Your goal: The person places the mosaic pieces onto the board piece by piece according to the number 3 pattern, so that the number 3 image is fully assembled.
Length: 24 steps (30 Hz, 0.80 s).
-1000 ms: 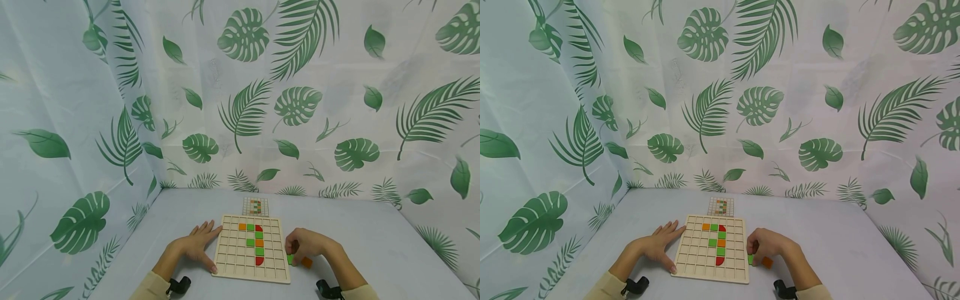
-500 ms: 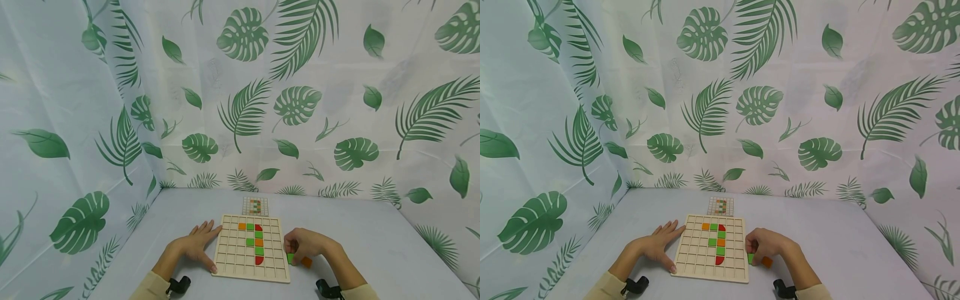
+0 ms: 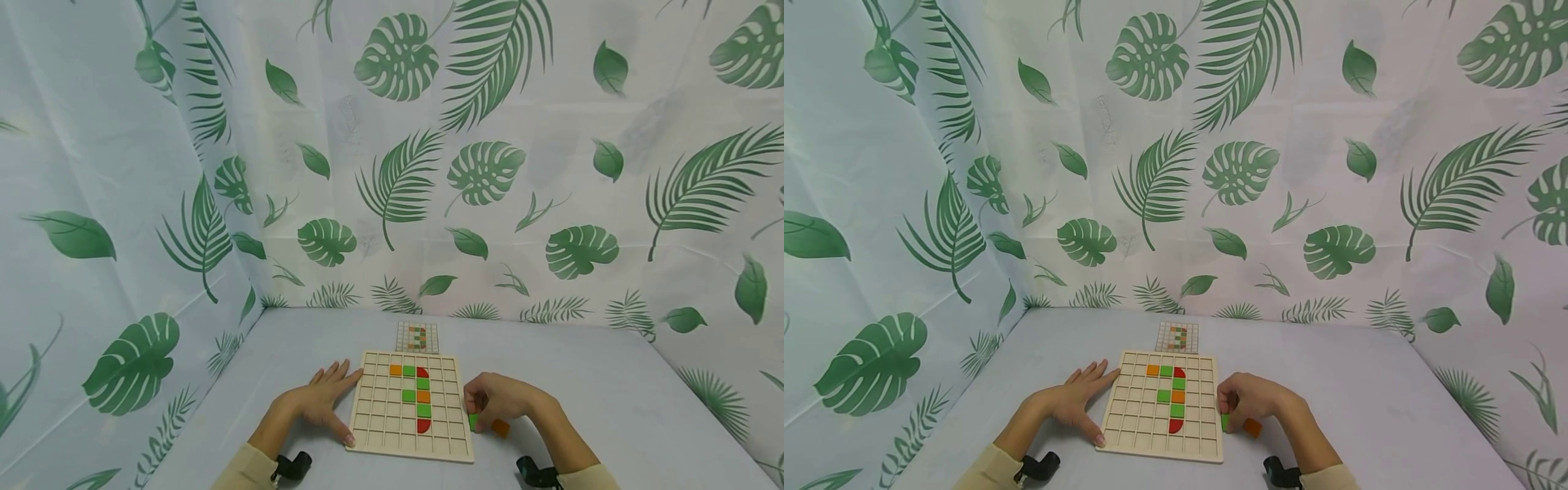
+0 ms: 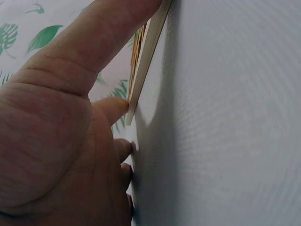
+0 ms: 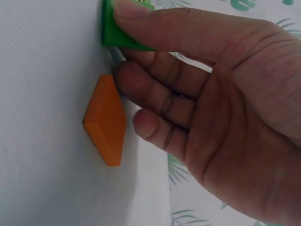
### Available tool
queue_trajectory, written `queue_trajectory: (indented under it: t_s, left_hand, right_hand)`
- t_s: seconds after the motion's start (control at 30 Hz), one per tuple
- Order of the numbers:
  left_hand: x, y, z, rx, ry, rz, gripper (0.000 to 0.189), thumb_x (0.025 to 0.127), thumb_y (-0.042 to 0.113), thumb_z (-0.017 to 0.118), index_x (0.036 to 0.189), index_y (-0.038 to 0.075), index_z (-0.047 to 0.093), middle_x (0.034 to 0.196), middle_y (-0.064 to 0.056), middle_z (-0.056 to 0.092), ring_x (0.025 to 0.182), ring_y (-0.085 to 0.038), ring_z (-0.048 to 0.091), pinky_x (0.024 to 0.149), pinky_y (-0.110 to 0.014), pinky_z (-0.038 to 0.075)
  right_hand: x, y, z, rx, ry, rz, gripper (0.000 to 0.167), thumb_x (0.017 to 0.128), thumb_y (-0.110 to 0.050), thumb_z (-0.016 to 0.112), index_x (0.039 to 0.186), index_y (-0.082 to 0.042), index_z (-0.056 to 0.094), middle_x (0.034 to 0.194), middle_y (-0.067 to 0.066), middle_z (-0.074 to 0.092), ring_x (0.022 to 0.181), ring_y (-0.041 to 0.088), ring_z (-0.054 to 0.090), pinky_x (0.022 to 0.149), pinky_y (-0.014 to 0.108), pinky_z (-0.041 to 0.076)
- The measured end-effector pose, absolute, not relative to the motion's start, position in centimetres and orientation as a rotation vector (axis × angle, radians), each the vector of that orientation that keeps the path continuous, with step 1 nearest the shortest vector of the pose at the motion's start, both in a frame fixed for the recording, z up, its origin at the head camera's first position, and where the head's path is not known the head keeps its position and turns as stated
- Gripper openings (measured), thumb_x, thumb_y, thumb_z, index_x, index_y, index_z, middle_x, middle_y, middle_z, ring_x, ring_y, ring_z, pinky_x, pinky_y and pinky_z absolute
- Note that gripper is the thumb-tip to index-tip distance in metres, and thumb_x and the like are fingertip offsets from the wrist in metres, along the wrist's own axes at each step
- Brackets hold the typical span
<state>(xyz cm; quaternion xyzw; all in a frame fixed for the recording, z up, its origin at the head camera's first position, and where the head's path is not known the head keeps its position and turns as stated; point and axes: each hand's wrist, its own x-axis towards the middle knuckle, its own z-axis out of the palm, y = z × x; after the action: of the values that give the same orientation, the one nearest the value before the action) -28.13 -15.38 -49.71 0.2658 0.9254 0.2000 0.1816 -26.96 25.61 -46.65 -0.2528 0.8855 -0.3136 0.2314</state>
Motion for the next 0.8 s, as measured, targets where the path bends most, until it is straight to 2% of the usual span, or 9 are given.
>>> queue_trajectory:
  t_s: [0.17, 0.3, 0.43, 0.63, 0.8]
  left_hand:
    - [-28.07, -15.28, -49.67, 0.752, 2.618, 0.555, 0.133, 0.065, 0.066, 0.091, 0.168, 0.021, 0.019, 0.175, -0.020, 0.006, 0.162, -0.042, 0.001, 0.129, -0.064, 0.005]
    - [-28.06, -15.30, -49.65, 0.752, 2.617, 0.556, 0.133, 0.065, 0.066, 0.091, 0.168, 0.021, 0.019, 0.175, -0.020, 0.006, 0.162, -0.042, 0.001, 0.129, -0.064, 0.005]
    - [-28.01, -15.36, -49.66, 0.756, 2.611, 0.567, 0.133, 0.066, 0.065, 0.091, 0.168, 0.021, 0.019, 0.175, -0.020, 0.006, 0.162, -0.042, 0.001, 0.129, -0.064, 0.005]
    - [-28.05, -15.44, -49.78, 0.764, 2.613, 0.563, 0.133, 0.066, 0.066, 0.090, 0.169, 0.022, 0.018, 0.175, -0.020, 0.005, 0.162, -0.042, 0.000, 0.129, -0.064, 0.005]
    - [-28.12, -15.47, -49.82, 0.765, 2.614, 0.562, 0.133, 0.066, 0.065, 0.090, 0.169, 0.022, 0.017, 0.175, -0.020, 0.005, 0.162, -0.042, 0.000, 0.129, -0.063, 0.005]
  right_hand:
    - [-27.08, 25.95, -46.66, -0.696, 2.454, -0.913, 0.015, 0.084, -0.007, 0.082, 0.087, -0.009, 0.067, 0.080, -0.003, 0.063, 0.071, 0.014, 0.060, 0.061, 0.027, 0.050]
    - [-27.23, 26.16, -46.43, -0.680, 2.415, -1.043, 0.008, 0.091, -0.005, 0.074, 0.092, -0.007, 0.067, 0.087, 0.004, 0.064, 0.074, 0.021, 0.066, 0.061, 0.035, 0.058]
    - [-27.49, 26.27, -46.38, -0.680, 2.429, -1.119, 0.004, 0.095, -0.006, 0.072, 0.097, -0.005, 0.069, 0.089, 0.006, 0.064, 0.072, 0.020, 0.069, 0.062, 0.034, 0.061]
    - [-27.75, 26.37, -46.19, -0.738, 2.519, -1.117, 0.018, 0.091, -0.002, 0.075, 0.109, -0.005, 0.076, 0.100, 0.012, 0.070, 0.077, 0.019, 0.066, 0.065, 0.029, 0.058]
    - [-27.85, 26.41, -46.14, -0.725, 2.562, -1.114, 0.030, 0.086, -0.001, 0.079, 0.115, -0.005, 0.077, 0.108, 0.010, 0.072, 0.087, 0.021, 0.066, 0.069, 0.028, 0.057]
